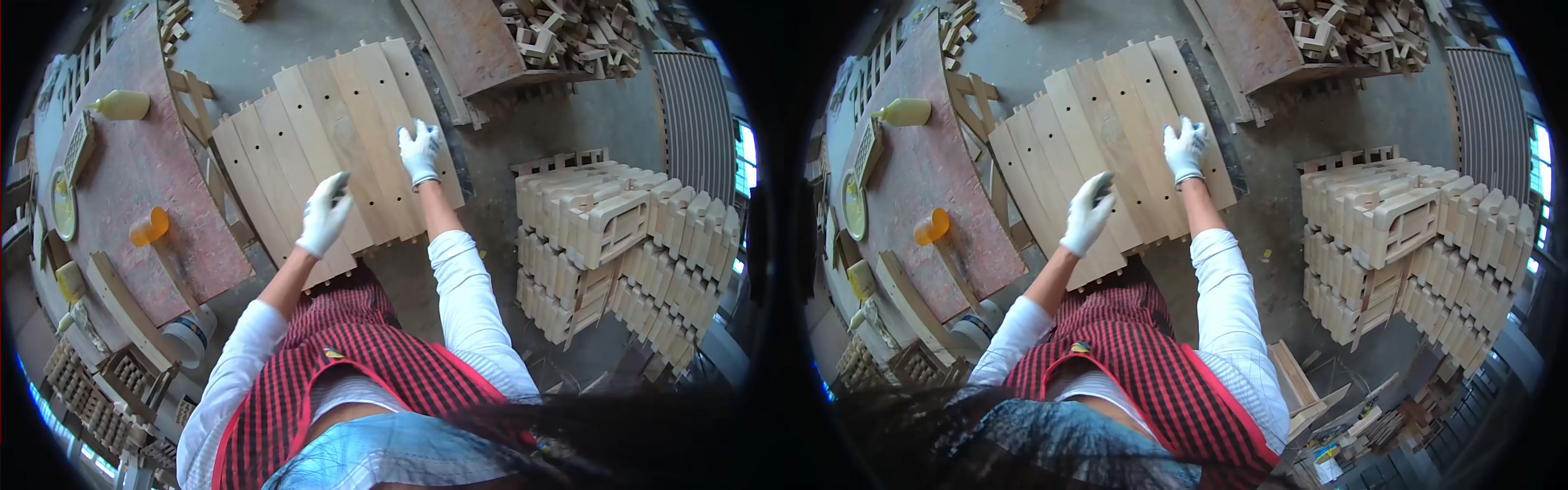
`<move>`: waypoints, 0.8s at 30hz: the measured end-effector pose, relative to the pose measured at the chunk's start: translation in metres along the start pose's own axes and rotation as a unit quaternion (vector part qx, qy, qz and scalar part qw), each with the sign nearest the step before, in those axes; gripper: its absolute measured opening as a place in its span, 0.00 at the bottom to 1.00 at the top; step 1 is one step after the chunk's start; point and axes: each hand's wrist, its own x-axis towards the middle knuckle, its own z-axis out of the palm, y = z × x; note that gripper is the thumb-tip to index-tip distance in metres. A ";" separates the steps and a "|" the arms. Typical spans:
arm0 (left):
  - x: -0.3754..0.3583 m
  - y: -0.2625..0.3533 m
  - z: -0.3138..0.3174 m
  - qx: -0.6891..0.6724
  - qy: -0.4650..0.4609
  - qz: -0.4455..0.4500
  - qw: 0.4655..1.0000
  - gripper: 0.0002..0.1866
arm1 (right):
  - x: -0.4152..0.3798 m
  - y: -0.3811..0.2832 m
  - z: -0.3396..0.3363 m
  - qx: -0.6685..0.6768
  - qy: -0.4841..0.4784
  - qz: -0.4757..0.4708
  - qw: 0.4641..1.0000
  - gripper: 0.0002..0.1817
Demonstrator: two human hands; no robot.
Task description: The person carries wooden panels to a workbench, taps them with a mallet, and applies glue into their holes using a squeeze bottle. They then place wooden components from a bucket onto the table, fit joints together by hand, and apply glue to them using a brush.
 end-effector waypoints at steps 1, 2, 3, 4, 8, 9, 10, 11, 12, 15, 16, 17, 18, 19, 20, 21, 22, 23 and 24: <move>-0.011 0.000 -0.013 0.022 0.004 0.010 1.000 0.21 | -0.003 0.003 -0.003 0.069 -0.014 0.013 0.997 0.18; -0.022 -0.009 -0.023 0.027 0.007 0.006 1.000 0.21 | -0.008 0.006 -0.006 0.138 -0.029 0.025 0.990 0.17; -0.031 -0.017 -0.034 0.033 0.013 0.002 0.999 0.20 | -0.011 0.009 -0.009 0.207 -0.044 0.034 0.977 0.17; -0.042 -0.019 -0.045 0.016 0.021 -0.001 1.000 0.19 | -0.015 0.022 -0.011 0.205 -0.044 0.030 0.977 0.17; -0.088 -0.009 -0.084 -0.004 0.085 -0.044 0.995 0.17 | -0.055 0.049 -0.072 0.221 0.159 0.153 0.950 0.10; -0.100 -0.011 -0.093 -0.009 0.098 -0.041 0.994 0.17 | -0.073 0.062 -0.079 0.216 0.204 0.166 0.940 0.11; -0.111 -0.014 -0.104 -0.009 0.122 -0.039 0.992 0.17 | -0.097 0.072 -0.085 0.166 0.228 0.171 0.944 0.11; -0.121 -0.017 -0.115 -0.001 0.162 -0.047 0.986 0.17 | -0.117 0.051 -0.103 0.195 0.194 0.228 0.934 0.11; -0.132 -0.019 -0.125 0.001 0.166 -0.037 0.985 0.17 | -0.138 0.053 -0.105 0.213 0.170 0.240 0.932 0.11; -0.170 -0.028 -0.157 -0.012 0.257 -0.007 0.966 0.17 | -0.200 0.063 -0.089 0.314 0.099 0.271 0.904 0.09; -0.186 -0.037 -0.173 -0.006 0.298 -0.014 0.954 0.17 | -0.213 0.047 -0.091 0.440 0.039 0.305 0.844 0.08; -0.199 -0.046 -0.187 0.022 0.342 -0.003 0.939 0.17 | -0.226 0.027 -0.094 0.541 -0.017 0.352 0.764 0.07; -0.208 -0.056 -0.200 0.046 0.376 0.009 0.925 0.18 | -0.236 0.018 -0.072 0.380 0.035 0.285 0.879 0.07; -0.221 -0.069 -0.220 0.096 0.413 0.005 0.906 0.19 | -0.231 -0.001 -0.066 0.387 0.023 0.270 0.881 0.07; -0.240 -0.086 -0.243 0.145 0.440 -0.003 0.886 0.20 | -0.227 -0.021 -0.063 0.401 -0.008 0.258 0.879 0.07; -0.262 -0.108 -0.261 0.135 0.473 -0.054 0.869 0.23 | -0.227 -0.044 -0.064 0.417 -0.036 0.246 0.874 0.07; -0.287 -0.133 -0.283 0.203 0.495 -0.062 0.842 0.26 | -0.229 -0.067 -0.067 0.429 -0.061 0.235 0.870 0.08; -0.312 -0.156 -0.307 0.267 0.513 -0.071 0.812 0.29 | -0.235 -0.085 -0.069 0.439 -0.085 0.224 0.866 0.08; -0.335 -0.172 -0.331 0.328 0.527 -0.148 0.770 0.34 | -0.238 -0.103 -0.067 0.438 -0.087 0.214 0.869 0.08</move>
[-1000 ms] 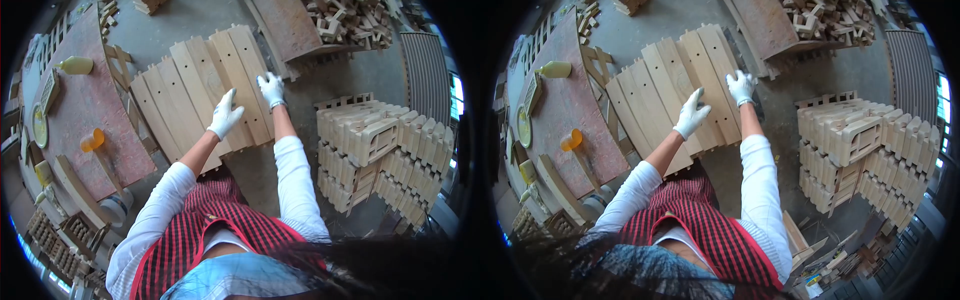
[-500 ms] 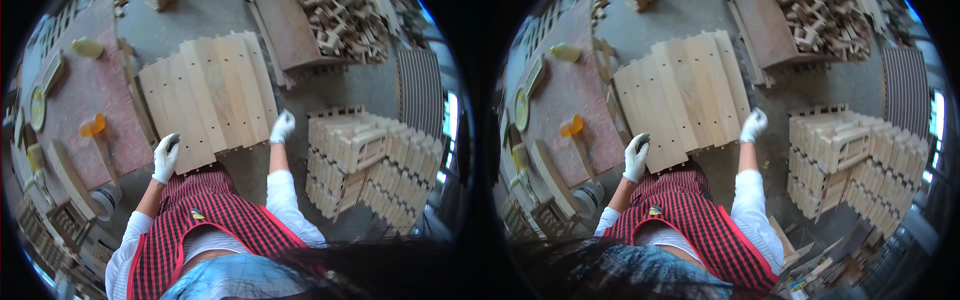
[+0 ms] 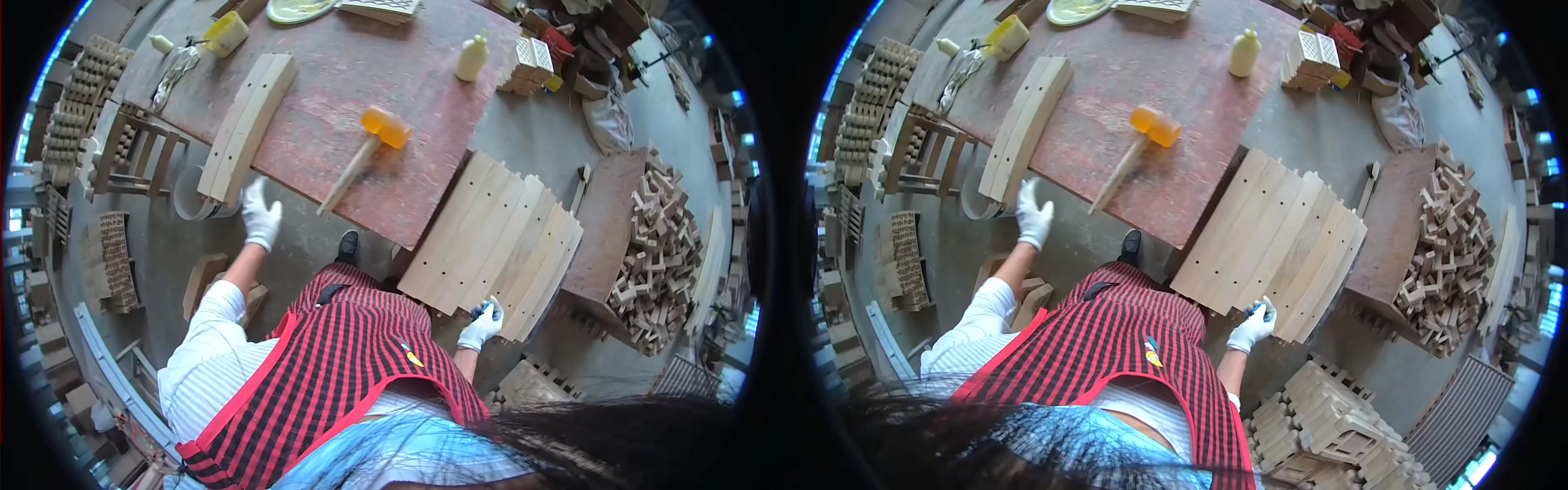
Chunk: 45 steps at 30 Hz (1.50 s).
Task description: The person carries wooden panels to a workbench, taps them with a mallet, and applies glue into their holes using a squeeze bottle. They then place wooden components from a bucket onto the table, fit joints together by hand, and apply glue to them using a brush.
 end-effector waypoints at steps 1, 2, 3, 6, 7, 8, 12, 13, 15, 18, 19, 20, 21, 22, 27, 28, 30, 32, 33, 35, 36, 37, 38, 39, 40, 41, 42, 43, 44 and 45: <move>0.010 -0.028 -0.009 0.099 0.013 -0.040 0.994 0.39 | -0.008 -0.006 0.015 -0.017 -0.029 0.002 0.999 0.08; 0.031 -0.038 -0.029 0.129 -0.069 -0.154 0.977 0.48 | -0.017 -0.009 0.030 -0.033 -0.055 0.006 0.998 0.08; 0.046 -0.065 -0.032 0.164 -0.061 -0.137 0.975 0.50 | -0.024 -0.015 0.043 -0.050 -0.081 0.008 0.995 0.08; 0.103 -0.121 -0.037 0.203 -0.109 -0.105 0.967 0.54 | -0.040 -0.006 0.078 -0.070 -0.157 0.011 0.985 0.09; 0.123 -0.127 -0.037 0.196 -0.108 -0.109 0.969 0.54 | -0.052 -0.004 0.090 -0.072 -0.158 0.004 0.985 0.09; 0.143 -0.125 -0.034 0.181 -0.144 -0.127 0.964 0.56 | -0.071 -0.005 0.107 -0.081 -0.205 0.001 0.975 0.10; 0.192 -0.128 -0.007 0.165 -0.207 -0.160 0.951 0.59 | -0.149 -0.013 0.153 -0.162 -0.326 -0.020 0.931 0.11; 0.206 -0.124 0.000 0.170 -0.215 -0.169 0.947 0.60 | -0.157 -0.008 0.155 -0.181 -0.343 -0.030 0.921 0.11; 0.235 -0.112 0.010 0.174 -0.241 -0.171 0.939 0.62 | -0.173 -0.001 0.158 -0.208 -0.359 -0.049 0.909 0.11; 0.243 -0.101 0.005 0.172 -0.262 -0.167 0.935 0.62 | -0.184 0.007 0.151 -0.224 -0.334 -0.071 0.913 0.11; 0.243 -0.102 0.005 0.190 -0.246 -0.157 0.937 0.62 | -0.186 0.013 0.149 -0.234 -0.335 -0.075 0.910 0.10; 0.243 -0.100 0.000 0.177 -0.235 -0.151 0.944 0.60 | -0.185 0.022 0.148 -0.232 -0.332 -0.087 0.910 0.10; 0.243 -0.092 -0.014 0.125 -0.238 -0.133 0.954 0.58 | -0.184 0.028 0.146 -0.227 -0.320 -0.098 0.914 0.10; 0.248 -0.125 0.016 0.089 -0.218 -0.100 0.967 0.57 | -0.194 0.013 0.149 -0.265 -0.317 -0.120 0.902 0.10; 0.203 -0.113 -0.021 -0.524 -0.265 -0.161 0.794 0.32 | -0.198 0.006 0.165 -0.285 -0.277 -0.220 0.891 0.10; 0.188 -0.086 -0.046 -0.568 -0.274 -0.167 0.758 0.30 | -0.198 0.006 0.173 -0.285 -0.292 -0.209 0.889 0.10; 0.162 -0.044 -0.079 -0.642 -0.297 -0.182 0.683 0.28 | -0.202 0.001 0.197 -0.200 -0.371 -0.098 0.901 0.11; 0.158 -0.020 -0.082 -0.689 -0.331 -0.172 0.621 0.28 | -0.220 -0.024 0.226 -0.190 -0.455 -0.037 0.869 0.13; 0.157 -0.006 -0.078 -0.709 -0.347 -0.167 0.590 0.28 | -0.224 -0.025 0.238 -0.186 -0.490 -0.074 0.849 0.14; 0.159 0.024 -0.066 -0.743 -0.377 -0.150 0.532 0.28 | -0.232 -0.031 0.262 -0.178 -0.536 -0.121 0.816 0.17; 0.159 0.043 -0.061 -0.755 -0.391 -0.139 0.508 0.28 | -0.237 -0.040 0.272 -0.174 -0.546 -0.132 0.808 0.20; 0.159 0.061 -0.054 -0.764 -0.405 -0.130 0.485 0.28 | -0.238 -0.048 0.277 -0.169 -0.544 -0.137 0.810 0.20; 0.155 0.081 -0.049 -0.772 -0.417 -0.123 0.463 0.28 | -0.235 -0.057 0.277 -0.169 -0.535 -0.122 0.818 0.24; 0.150 0.101 -0.044 -0.775 -0.433 -0.116 0.445 0.28 | -0.228 -0.064 0.275 -0.168 -0.524 -0.109 0.828 0.28; 0.143 0.123 -0.042 -0.776 -0.449 -0.113 0.429 0.28 | -0.221 -0.069 0.269 -0.165 -0.516 -0.110 0.833 0.28; 0.131 0.148 -0.041 -0.772 -0.471 -0.115 0.412 0.28 | -0.212 -0.074 0.260 -0.140 -0.488 -0.129 0.852 0.30; 0.117 0.176 -0.045 -0.763 -0.495 -0.121 0.399 0.29 | -0.203 -0.079 0.250 -0.116 -0.457 -0.147 0.869 0.32; 0.103 0.202 -0.047 -0.753 -0.519 -0.127 0.384 0.29 | -0.193 -0.083 0.239 -0.092 -0.426 -0.165 0.885 0.34; 0.092 0.221 -0.046 -0.744 -0.540 -0.135 0.370 0.30 | -0.183 -0.086 0.226 -0.070 -0.395 -0.182 0.898 0.36; 0.084 0.230 -0.031 -0.740 -0.548 -0.136 0.366 0.30 | -0.172 -0.086 0.215 -0.070 -0.387 -0.180 0.902 0.36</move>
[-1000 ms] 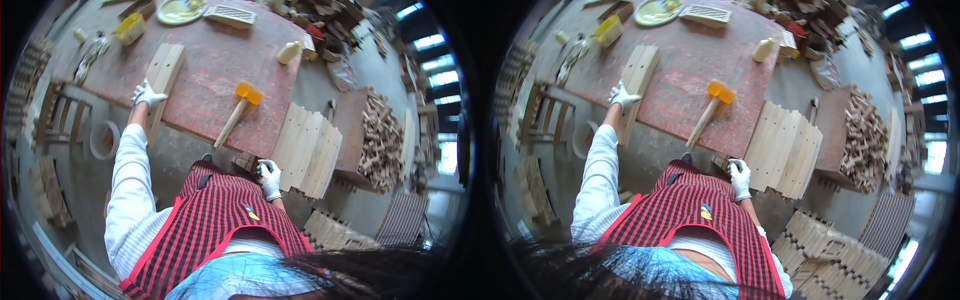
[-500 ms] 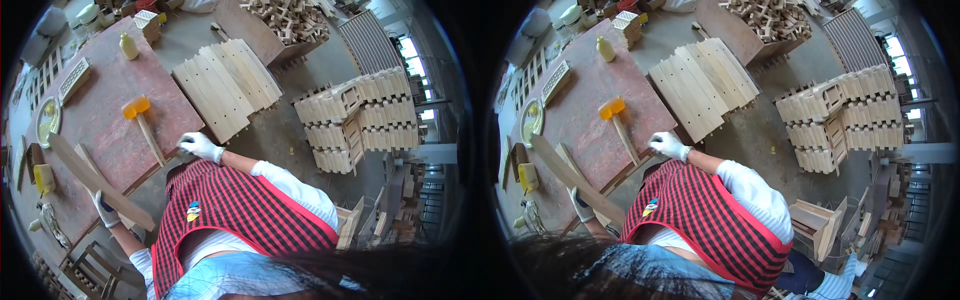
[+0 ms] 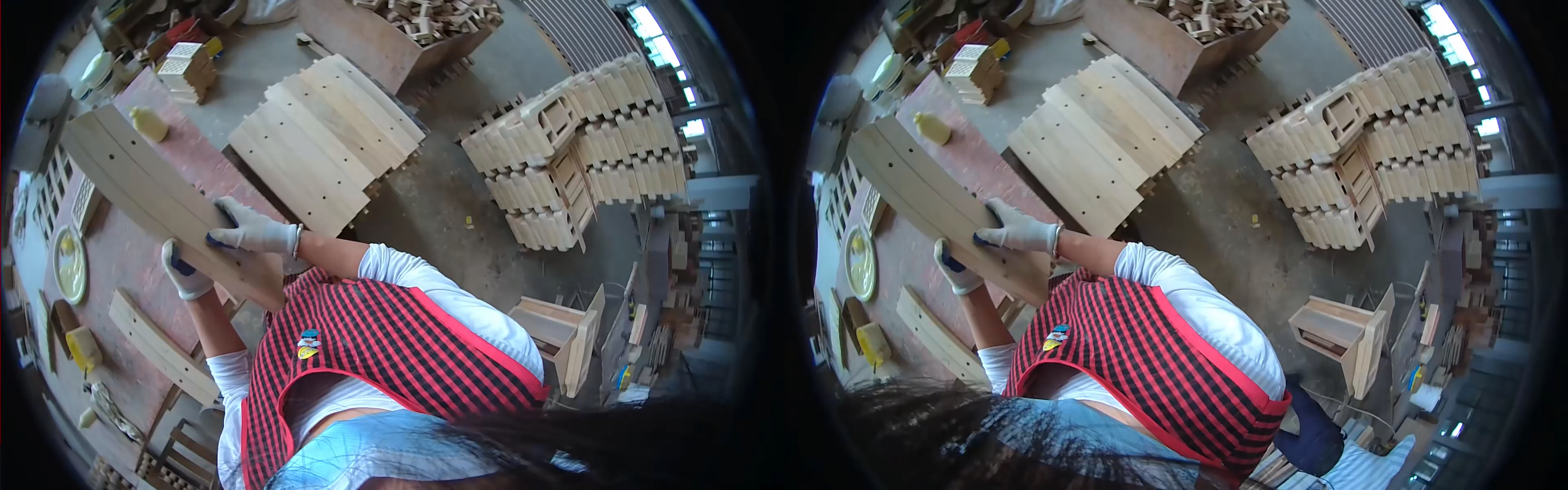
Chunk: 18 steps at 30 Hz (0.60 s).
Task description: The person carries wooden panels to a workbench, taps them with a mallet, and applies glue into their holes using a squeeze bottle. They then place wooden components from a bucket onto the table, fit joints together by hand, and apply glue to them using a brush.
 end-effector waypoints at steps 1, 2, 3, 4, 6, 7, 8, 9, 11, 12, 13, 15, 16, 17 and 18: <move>0.015 -0.018 -0.007 0.028 0.023 0.011 0.999 0.30 | 0.001 0.002 -0.019 0.007 0.008 -0.010 1.000 0.37; 0.028 -0.035 -0.017 0.058 0.048 0.024 0.997 0.31 | 0.001 0.005 -0.036 0.016 0.012 -0.019 1.000 0.39; 0.040 -0.049 -0.015 0.088 0.075 0.038 0.993 0.31 | 0.001 0.005 -0.053 0.026 0.015 -0.029 0.999 0.40; 0.051 -0.059 -0.012 0.119 0.101 0.053 0.986 0.32 | 0.002 0.006 -0.070 0.036 0.018 -0.039 0.998 0.42; 0.064 -0.079 0.008 0.139 0.098 0.051 0.984 0.32 | -0.001 0.006 -0.102 0.062 0.012 -0.031 0.997 0.42; 0.067 -0.091 0.027 0.154 0.095 0.049 0.982 0.32 | -0.004 0.005 -0.117 0.084 0.006 -0.022 0.996 0.43; 0.068 -0.102 0.042 0.169 0.094 0.045 0.980 0.32 | -0.007 0.006 -0.130 0.105 0.000 -0.011 0.994 0.44; 0.070 -0.107 0.047 0.181 0.096 0.043 0.978 0.32 | -0.008 0.009 -0.138 0.129 -0.006 0.000 0.992 0.44; 0.073 -0.117 0.051 0.191 0.099 0.043 0.976 0.32 | -0.007 0.036 -0.151 0.164 0.004 0.001 0.986 0.33; 0.075 -0.124 0.049 0.188 0.100 0.045 0.976 0.32 | -0.005 0.041 -0.167 0.165 -0.004 0.001 0.986 0.33; 0.076 -0.131 0.046 0.186 0.101 0.046 0.976 0.32 | -0.005 0.044 -0.193 0.225 0.001 0.068 0.972 0.26; 0.075 -0.139 0.042 0.187 0.108 0.043 0.975 0.32 | -0.007 0.064 -0.239 0.310 0.086 0.129 0.938 0.12; 0.077 -0.139 0.037 0.177 0.110 0.043 0.977 0.32 | -0.012 0.086 -0.266 0.273 0.151 0.103 0.945 0.13; 0.077 -0.136 0.030 0.165 0.114 0.049 0.978 0.32 | -0.018 0.105 -0.292 0.182 0.196 0.111 0.957 0.12; 0.073 -0.132 0.022 0.154 0.124 0.061 0.978 0.31 | -0.021 0.122 -0.314 0.090 0.230 0.115 0.962 0.12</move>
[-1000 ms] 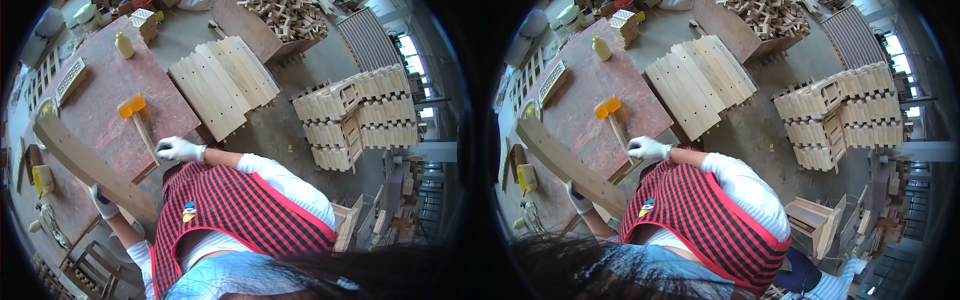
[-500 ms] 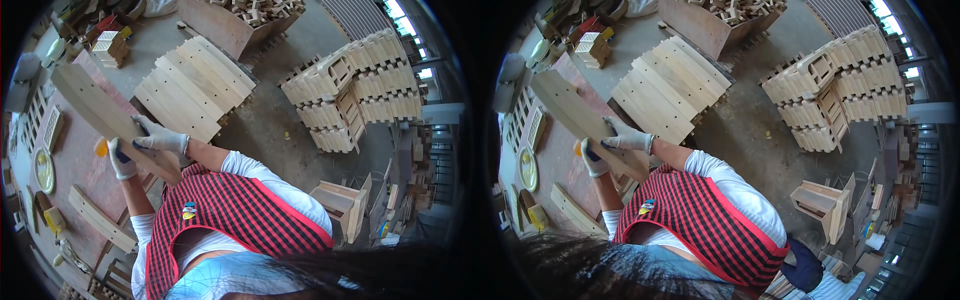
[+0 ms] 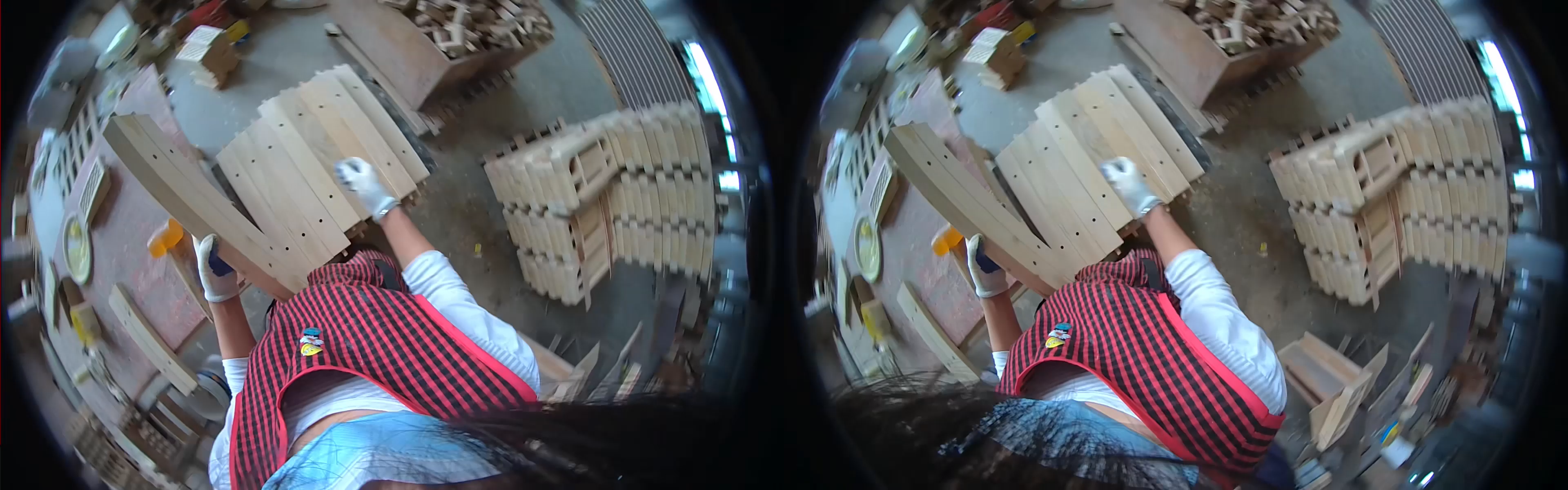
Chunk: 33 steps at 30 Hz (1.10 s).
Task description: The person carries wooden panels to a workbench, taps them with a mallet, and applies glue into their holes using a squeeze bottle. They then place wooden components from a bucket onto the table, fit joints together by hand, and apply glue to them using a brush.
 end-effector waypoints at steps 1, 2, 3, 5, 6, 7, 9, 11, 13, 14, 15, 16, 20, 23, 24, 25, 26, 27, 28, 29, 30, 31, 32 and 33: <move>-0.005 0.002 -0.007 -0.012 0.017 0.016 1.000 0.31 | 0.009 0.008 -0.019 -0.012 0.003 0.030 0.999 0.08; -0.009 0.003 -0.006 0.016 0.025 0.011 0.999 0.30 | 0.007 0.000 -0.024 -0.033 -0.003 0.038 0.999 0.08; -0.012 0.005 -0.003 0.043 0.044 0.014 0.998 0.29 | 0.011 -0.003 -0.019 -0.012 -0.075 0.055 0.996 0.09; -0.021 0.000 0.014 0.039 0.108 0.044 0.992 0.33 | 0.006 -0.021 0.007 0.005 -0.195 0.101 0.976 0.13; -0.025 0.003 0.023 0.039 0.120 0.022 0.992 0.38 | 0.005 -0.023 0.025 0.022 -0.294 0.132 0.946 0.27; -0.028 0.008 0.036 0.048 0.130 0.019 0.990 0.41 | -0.004 -0.025 0.060 0.022 -0.353 0.144 0.924 0.27; -0.032 0.014 0.044 0.068 0.120 0.060 0.989 0.46 | -0.034 -0.044 0.107 0.041 -0.488 0.107 0.865 0.36; -0.033 0.021 0.056 0.069 0.111 0.085 0.988 0.47 | -0.053 -0.054 0.129 0.075 -0.569 0.067 0.816 0.46; -0.044 0.023 0.047 0.072 0.125 0.096 0.985 0.47 | -0.058 -0.045 0.140 0.076 -0.588 0.075 0.802 0.49; -0.047 0.022 0.041 0.069 0.126 0.105 0.984 0.47 | -0.059 -0.040 0.145 0.071 -0.597 0.078 0.795 0.53; -0.049 0.024 0.034 0.065 0.124 0.114 0.984 0.47 | -0.060 -0.038 0.153 0.063 -0.606 0.079 0.789 0.56; -0.052 0.026 0.028 0.061 0.122 0.123 0.983 0.47 | -0.062 -0.036 0.160 0.056 -0.613 0.080 0.784 0.59; -0.065 0.031 0.009 0.024 0.167 0.122 0.978 0.46 | -0.082 -0.043 0.182 0.026 -0.612 0.105 0.784 0.58; -0.077 0.042 -0.017 0.018 0.193 0.125 0.973 0.44 | -0.093 -0.039 0.212 0.000 -0.615 0.114 0.780 0.58; -0.081 0.044 -0.026 0.026 0.205 0.125 0.970 0.42 | -0.096 -0.036 0.220 -0.012 -0.617 0.118 0.778 0.57; -0.083 0.046 -0.036 0.035 0.212 0.121 0.969 0.40 | -0.098 -0.032 0.228 -0.024 -0.614 0.123 0.779 0.57; -0.084 0.048 -0.048 0.030 0.213 0.111 0.970 0.39 | -0.101 -0.028 0.234 -0.038 -0.606 0.128 0.784 0.57; -0.084 0.050 -0.061 0.025 0.214 0.101 0.971 0.39 | -0.104 -0.018 0.243 -0.024 -0.604 0.126 0.787 0.56; -0.086 0.057 -0.071 0.013 0.209 0.096 0.973 0.38 | -0.110 -0.011 0.256 -0.008 -0.600 0.125 0.790 0.55; -0.088 0.065 -0.082 0.001 0.205 0.091 0.974 0.36 | -0.117 -0.005 0.269 -0.011 -0.579 0.131 0.804 0.55; -0.090 0.073 -0.095 -0.016 0.207 0.077 0.975 0.35 | -0.124 -0.007 0.283 0.018 -0.575 0.135 0.807 0.54; -0.093 0.076 -0.109 -0.035 0.207 0.061 0.976 0.34 | -0.131 -0.005 0.292 0.043 -0.567 0.137 0.811 0.53; -0.092 0.079 -0.123 -0.025 0.213 0.084 0.973 0.32 | -0.137 0.007 0.303 0.059 -0.556 0.125 0.820 0.52; -0.090 0.070 -0.160 -0.060 0.215 0.040 0.974 0.29 | -0.137 0.018 0.315 0.070 -0.543 0.102 0.831 0.52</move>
